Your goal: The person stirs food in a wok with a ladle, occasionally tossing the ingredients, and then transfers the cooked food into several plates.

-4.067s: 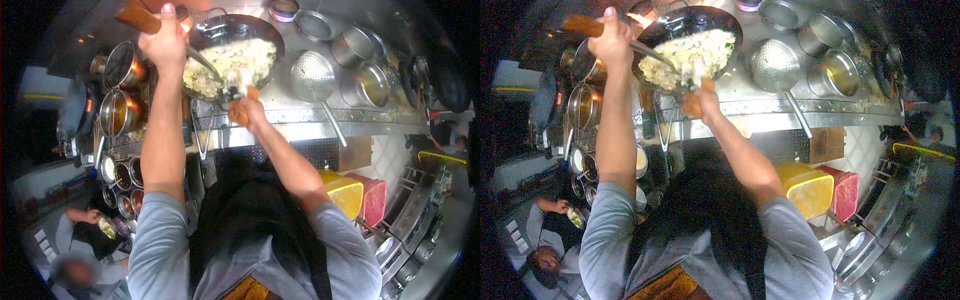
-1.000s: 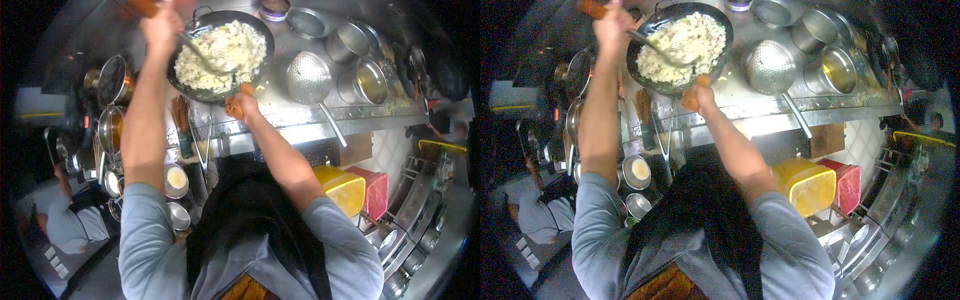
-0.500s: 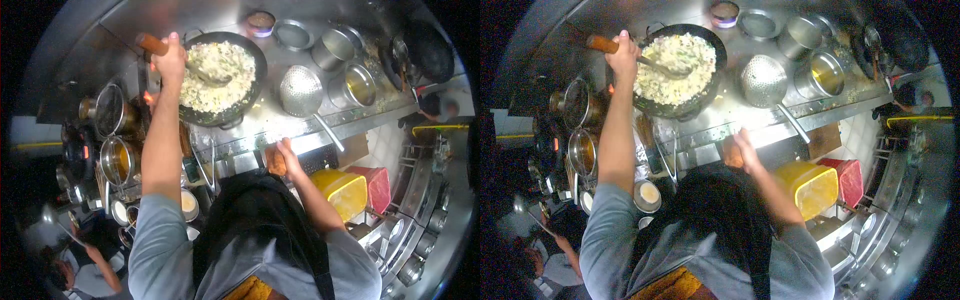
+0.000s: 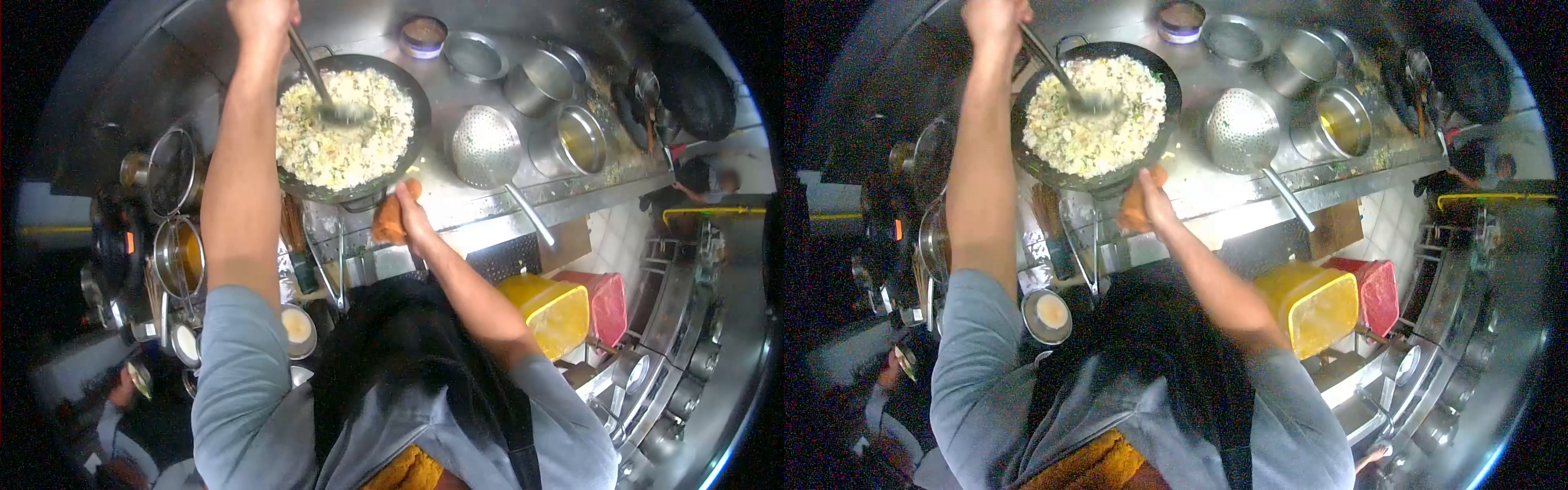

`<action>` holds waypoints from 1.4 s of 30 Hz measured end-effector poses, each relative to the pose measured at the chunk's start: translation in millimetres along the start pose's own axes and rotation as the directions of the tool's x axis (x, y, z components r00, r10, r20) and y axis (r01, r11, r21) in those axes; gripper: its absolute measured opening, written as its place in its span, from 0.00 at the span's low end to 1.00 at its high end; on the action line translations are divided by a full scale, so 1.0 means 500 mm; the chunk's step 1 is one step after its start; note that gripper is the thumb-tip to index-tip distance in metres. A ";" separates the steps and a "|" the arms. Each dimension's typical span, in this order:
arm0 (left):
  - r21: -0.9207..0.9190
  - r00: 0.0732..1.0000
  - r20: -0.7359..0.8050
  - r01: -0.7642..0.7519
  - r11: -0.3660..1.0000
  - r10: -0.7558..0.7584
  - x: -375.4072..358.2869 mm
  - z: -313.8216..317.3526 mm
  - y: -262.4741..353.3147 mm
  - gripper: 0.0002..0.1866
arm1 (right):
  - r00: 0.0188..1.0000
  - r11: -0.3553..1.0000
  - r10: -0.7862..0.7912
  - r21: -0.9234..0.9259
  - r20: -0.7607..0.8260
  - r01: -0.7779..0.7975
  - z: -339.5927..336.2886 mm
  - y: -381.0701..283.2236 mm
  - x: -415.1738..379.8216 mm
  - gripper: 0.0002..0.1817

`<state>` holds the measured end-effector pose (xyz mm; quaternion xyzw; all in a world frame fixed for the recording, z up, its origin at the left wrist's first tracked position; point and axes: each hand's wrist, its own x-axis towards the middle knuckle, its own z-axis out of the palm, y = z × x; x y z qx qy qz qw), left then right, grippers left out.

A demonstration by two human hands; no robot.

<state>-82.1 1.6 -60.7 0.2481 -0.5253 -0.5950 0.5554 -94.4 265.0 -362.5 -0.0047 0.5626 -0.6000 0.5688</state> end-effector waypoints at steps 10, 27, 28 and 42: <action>0.066 0.992 -0.070 -0.102 0.993 0.106 0.029 -0.003 -0.009 0.22 | 1.000 0.973 -0.009 0.230 -0.025 0.014 0.066 0.006 0.052 0.11; 0.009 0.984 -0.174 0.037 0.999 -0.034 0.012 -0.126 -0.071 0.20 | 0.899 0.993 0.118 0.080 -0.421 -0.093 -0.260 0.038 -0.344 0.26; -0.044 0.986 -0.143 0.085 0.995 -0.090 0.016 -0.121 -0.024 0.20 | 0.936 0.993 0.092 0.106 -0.339 -0.059 -0.310 0.052 -0.381 0.28; 0.317 0.949 -0.211 -0.159 0.935 0.233 -0.105 -0.255 -0.021 0.19 | 0.981 0.981 0.109 0.177 -0.159 -0.080 -0.188 0.004 -0.214 0.34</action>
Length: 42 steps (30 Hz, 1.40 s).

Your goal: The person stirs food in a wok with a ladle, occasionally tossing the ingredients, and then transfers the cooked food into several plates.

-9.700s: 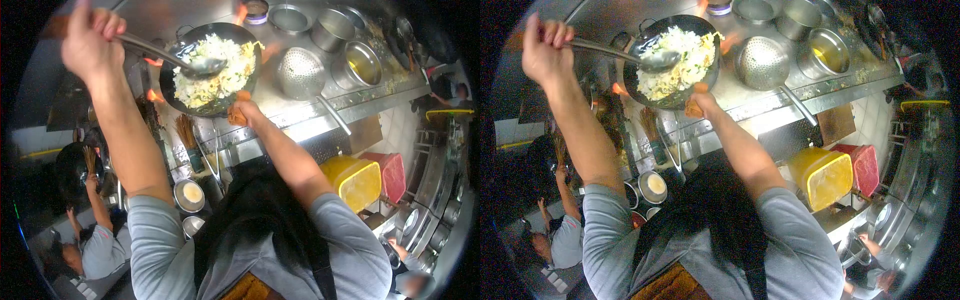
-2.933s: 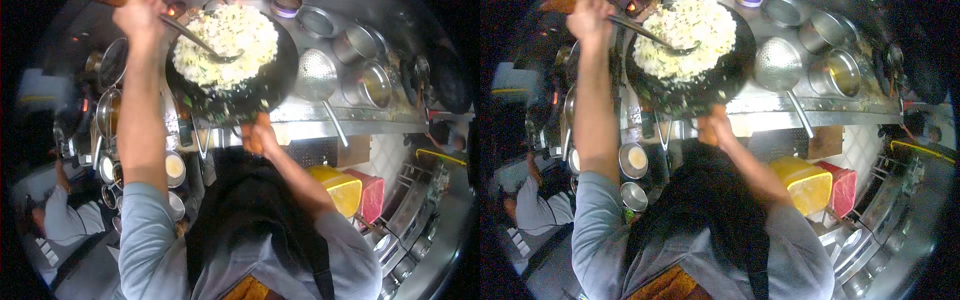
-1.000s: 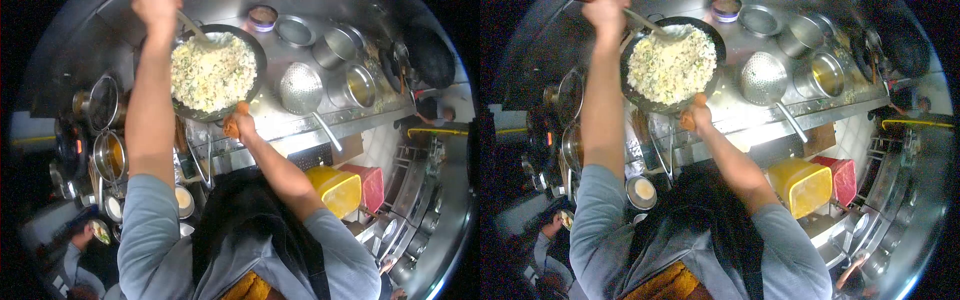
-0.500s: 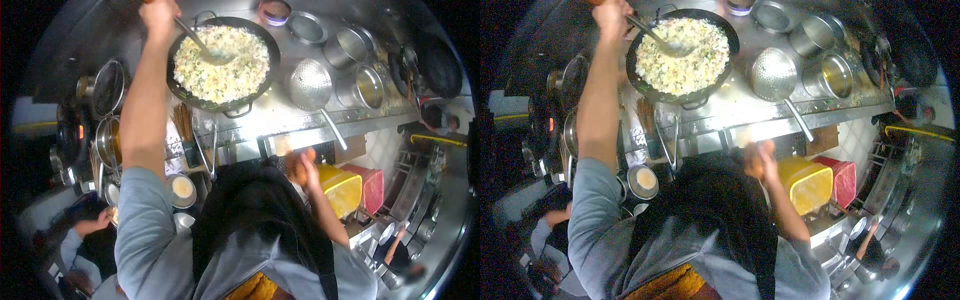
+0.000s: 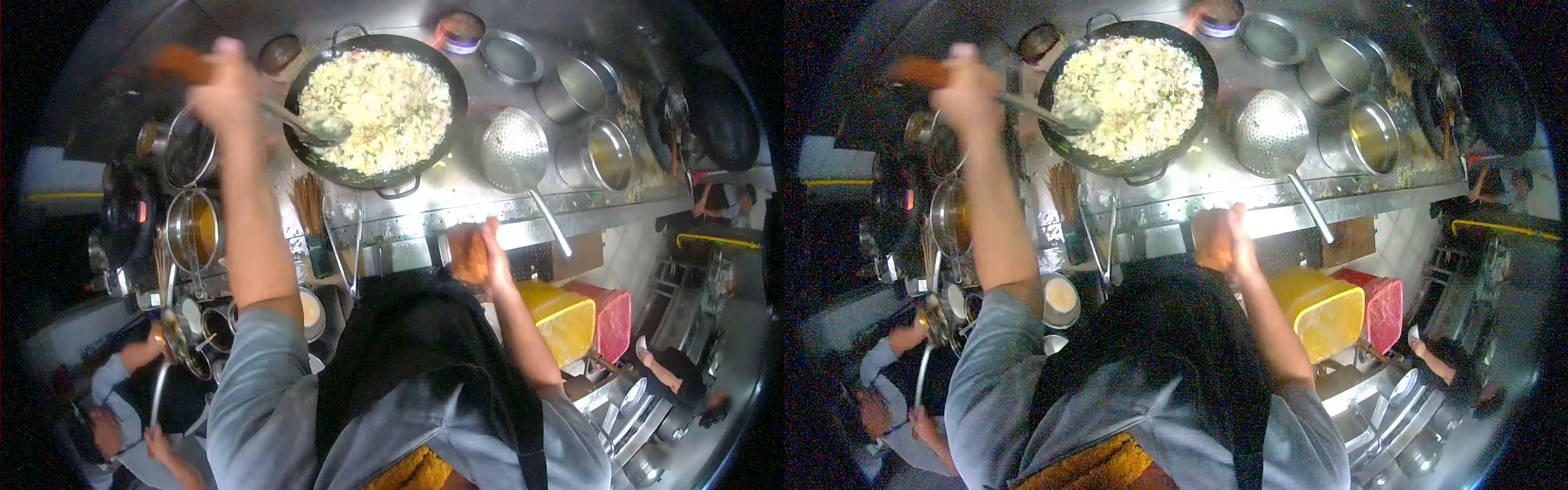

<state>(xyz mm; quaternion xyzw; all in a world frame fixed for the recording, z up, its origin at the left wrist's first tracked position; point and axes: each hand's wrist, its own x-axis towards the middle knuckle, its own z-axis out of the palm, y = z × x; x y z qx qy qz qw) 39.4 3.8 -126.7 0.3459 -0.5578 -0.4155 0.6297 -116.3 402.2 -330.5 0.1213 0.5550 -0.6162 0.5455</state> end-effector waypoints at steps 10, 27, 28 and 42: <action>-0.290 0.984 -0.044 0.151 0.945 -0.171 0.053 0.090 -0.104 0.18 | 0.963 0.994 0.073 -0.099 0.261 -0.048 0.262 0.009 0.267 0.20; -0.286 0.969 -0.068 0.211 0.935 -0.239 -0.025 0.076 0.044 0.16 | 0.947 0.994 0.096 0.021 0.305 -0.107 0.142 0.130 0.082 0.16; -0.298 0.971 -0.090 0.184 0.937 -0.219 -0.012 0.070 0.059 0.16 | 0.955 0.998 0.052 0.014 0.293 -0.059 0.109 0.134 0.020 0.15; -0.297 0.989 -0.111 0.061 0.953 -0.098 -0.127 0.078 0.215 0.17 | 0.947 0.992 -0.117 -0.013 0.298 0.127 0.063 0.095 -0.005 0.19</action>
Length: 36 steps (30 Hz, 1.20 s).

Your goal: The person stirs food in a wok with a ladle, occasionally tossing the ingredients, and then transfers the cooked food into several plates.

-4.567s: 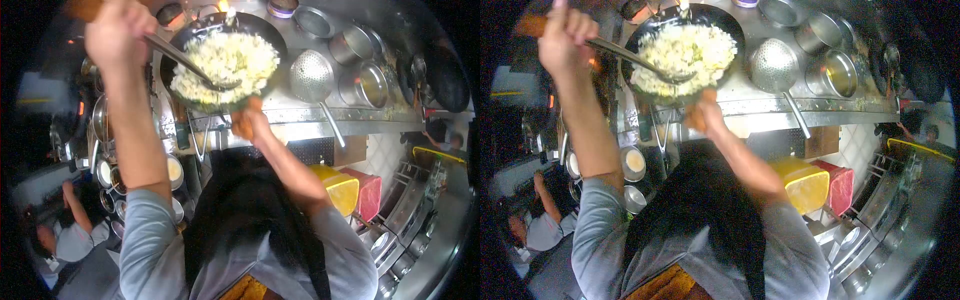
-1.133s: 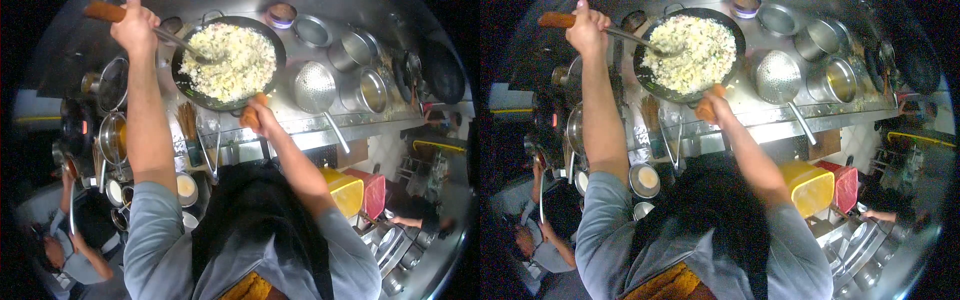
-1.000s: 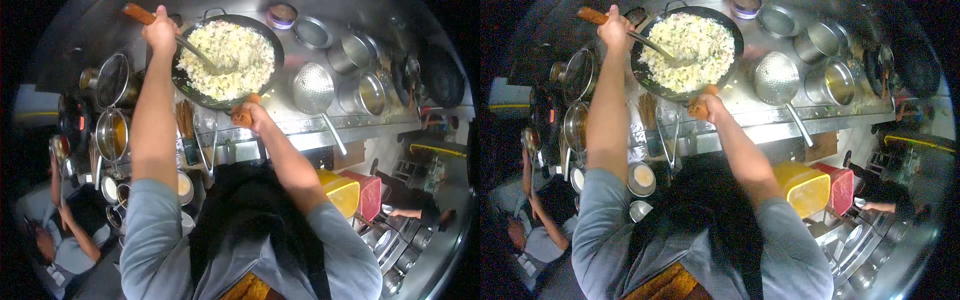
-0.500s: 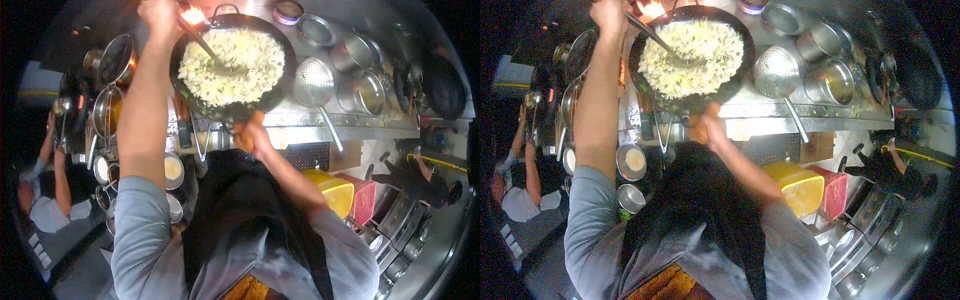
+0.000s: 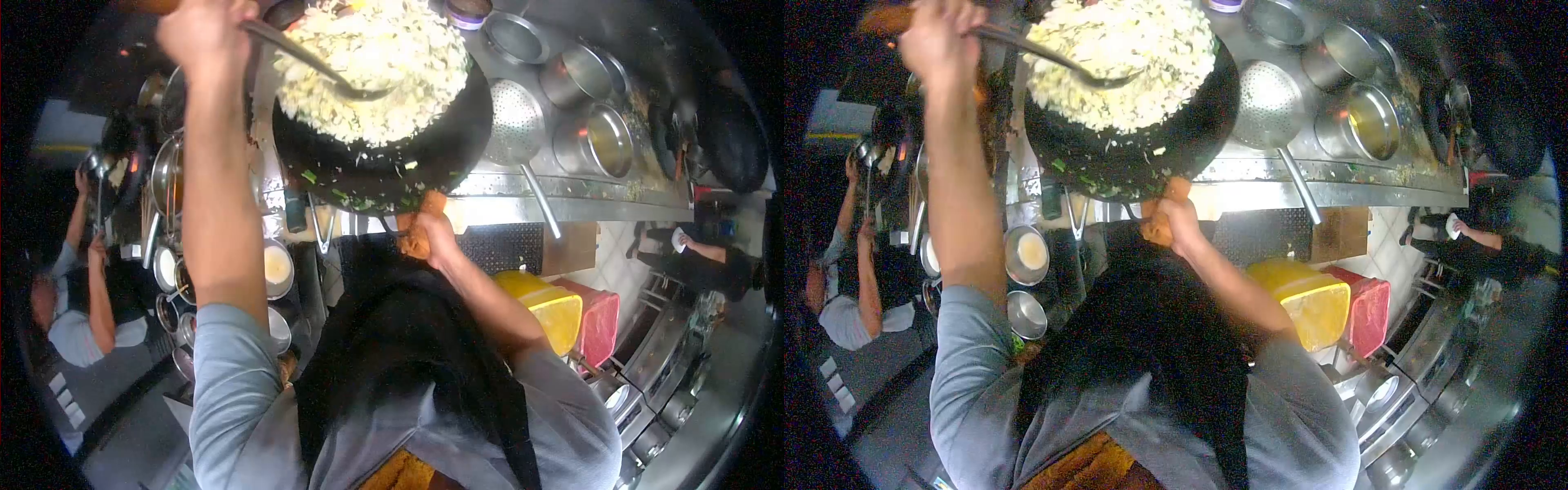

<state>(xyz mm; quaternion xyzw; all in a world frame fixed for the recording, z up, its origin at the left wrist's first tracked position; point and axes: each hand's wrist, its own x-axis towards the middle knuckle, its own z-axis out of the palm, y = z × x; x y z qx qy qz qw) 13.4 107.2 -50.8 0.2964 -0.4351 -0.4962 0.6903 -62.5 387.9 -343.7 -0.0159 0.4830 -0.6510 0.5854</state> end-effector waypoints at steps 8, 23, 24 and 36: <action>0.346 0.955 -0.092 -0.233 0.909 0.280 -0.035 -0.023 -0.218 0.18 | 0.994 0.995 0.088 -0.059 0.068 -0.084 0.001 -0.013 0.147 0.16; -0.032 1.000 -0.006 0.013 0.999 -0.013 -0.016 0.016 -0.053 0.19 | 0.994 0.989 0.103 -0.112 0.018 -0.101 -0.072 0.012 0.040 0.21; -0.029 0.994 0.106 -0.022 0.999 0.025 -0.002 0.031 -0.007 0.20 | 0.995 0.989 0.098 -0.110 0.017 -0.095 -0.058 -0.007 0.041 0.21; 0.115 0.910 0.414 -0.029 0.993 -0.021 0.038 0.017 -0.280 0.19 | 0.998 0.992 0.025 0.125 -0.065 -0.017 0.113 -0.058 0.335 0.10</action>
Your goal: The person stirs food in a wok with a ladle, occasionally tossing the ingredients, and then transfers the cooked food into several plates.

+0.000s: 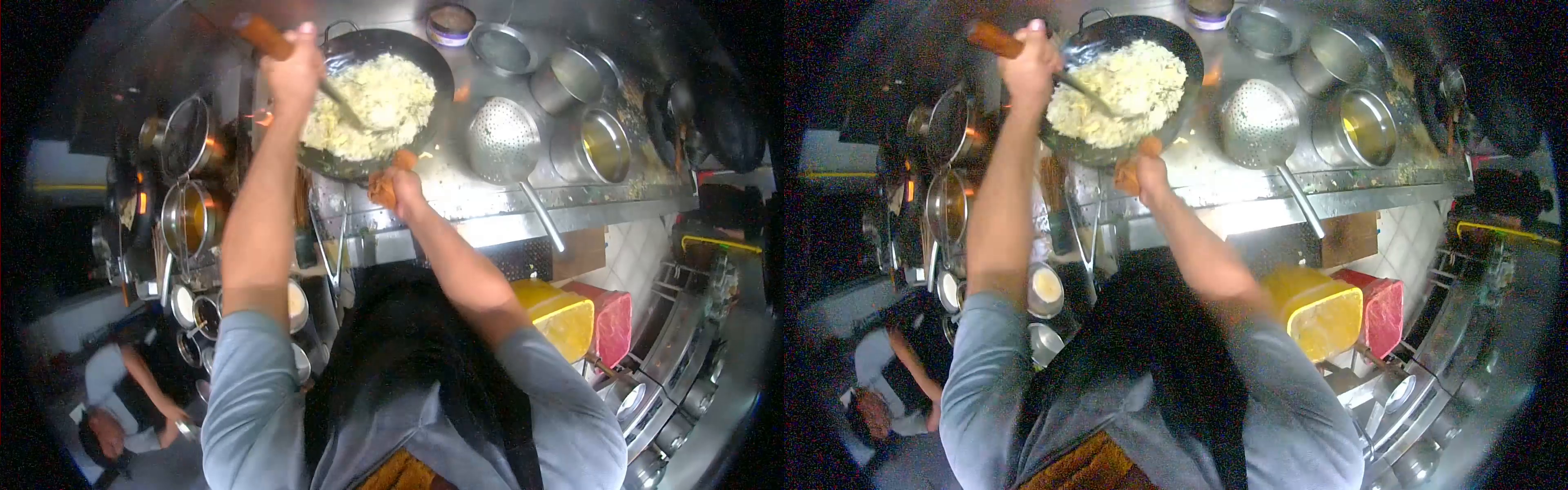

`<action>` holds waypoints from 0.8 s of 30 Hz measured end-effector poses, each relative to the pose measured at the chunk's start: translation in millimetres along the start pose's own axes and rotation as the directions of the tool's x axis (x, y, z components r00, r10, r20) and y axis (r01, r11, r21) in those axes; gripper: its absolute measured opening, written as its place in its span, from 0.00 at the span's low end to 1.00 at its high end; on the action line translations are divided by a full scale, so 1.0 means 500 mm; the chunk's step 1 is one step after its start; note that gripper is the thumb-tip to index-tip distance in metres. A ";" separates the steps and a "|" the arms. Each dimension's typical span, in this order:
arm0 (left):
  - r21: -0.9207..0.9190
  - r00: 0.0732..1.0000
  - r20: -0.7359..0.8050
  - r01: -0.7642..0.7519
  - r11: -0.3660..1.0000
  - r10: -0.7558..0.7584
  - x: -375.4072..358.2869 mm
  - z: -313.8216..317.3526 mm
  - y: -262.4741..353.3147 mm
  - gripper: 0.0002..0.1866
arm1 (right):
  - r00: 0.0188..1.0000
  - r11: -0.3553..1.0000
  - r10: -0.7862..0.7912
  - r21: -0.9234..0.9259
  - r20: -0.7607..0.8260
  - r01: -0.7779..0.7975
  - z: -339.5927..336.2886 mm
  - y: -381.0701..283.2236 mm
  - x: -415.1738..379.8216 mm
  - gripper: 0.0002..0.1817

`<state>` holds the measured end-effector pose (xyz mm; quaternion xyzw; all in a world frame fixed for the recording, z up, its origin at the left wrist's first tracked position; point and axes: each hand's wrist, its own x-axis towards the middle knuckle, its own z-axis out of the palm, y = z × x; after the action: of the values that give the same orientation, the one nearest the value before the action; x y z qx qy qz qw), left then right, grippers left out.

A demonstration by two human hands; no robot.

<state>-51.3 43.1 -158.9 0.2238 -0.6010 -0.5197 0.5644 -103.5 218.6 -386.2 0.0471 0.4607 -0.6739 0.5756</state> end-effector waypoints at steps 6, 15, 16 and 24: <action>0.269 0.970 -0.155 -0.139 0.953 0.186 -0.026 -0.061 -0.014 0.22 | 0.997 0.995 0.082 0.056 -0.008 -0.082 -0.006 0.025 -0.010 0.11; 0.006 0.997 -0.077 -0.016 1.000 0.016 0.044 -0.016 0.009 0.24 | 0.964 0.913 -0.238 -0.364 -0.117 0.181 -0.095 0.050 -0.055 0.22; 0.119 0.994 -0.104 0.052 0.992 -0.039 0.039 -0.018 -0.077 0.23 | 0.923 0.789 -0.370 -0.561 -0.107 0.251 -0.138 0.052 -0.073 0.26; -0.202 1.000 -0.008 -0.030 0.979 0.029 0.052 0.020 0.060 0.17 | 0.814 0.263 -0.581 -0.945 0.005 0.193 -0.408 0.098 -0.226 0.32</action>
<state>-57.7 35.2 -119.1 0.1577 -0.5469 -0.5690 0.5935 -120.8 443.0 -463.5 -0.2789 0.8428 -0.4027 0.2231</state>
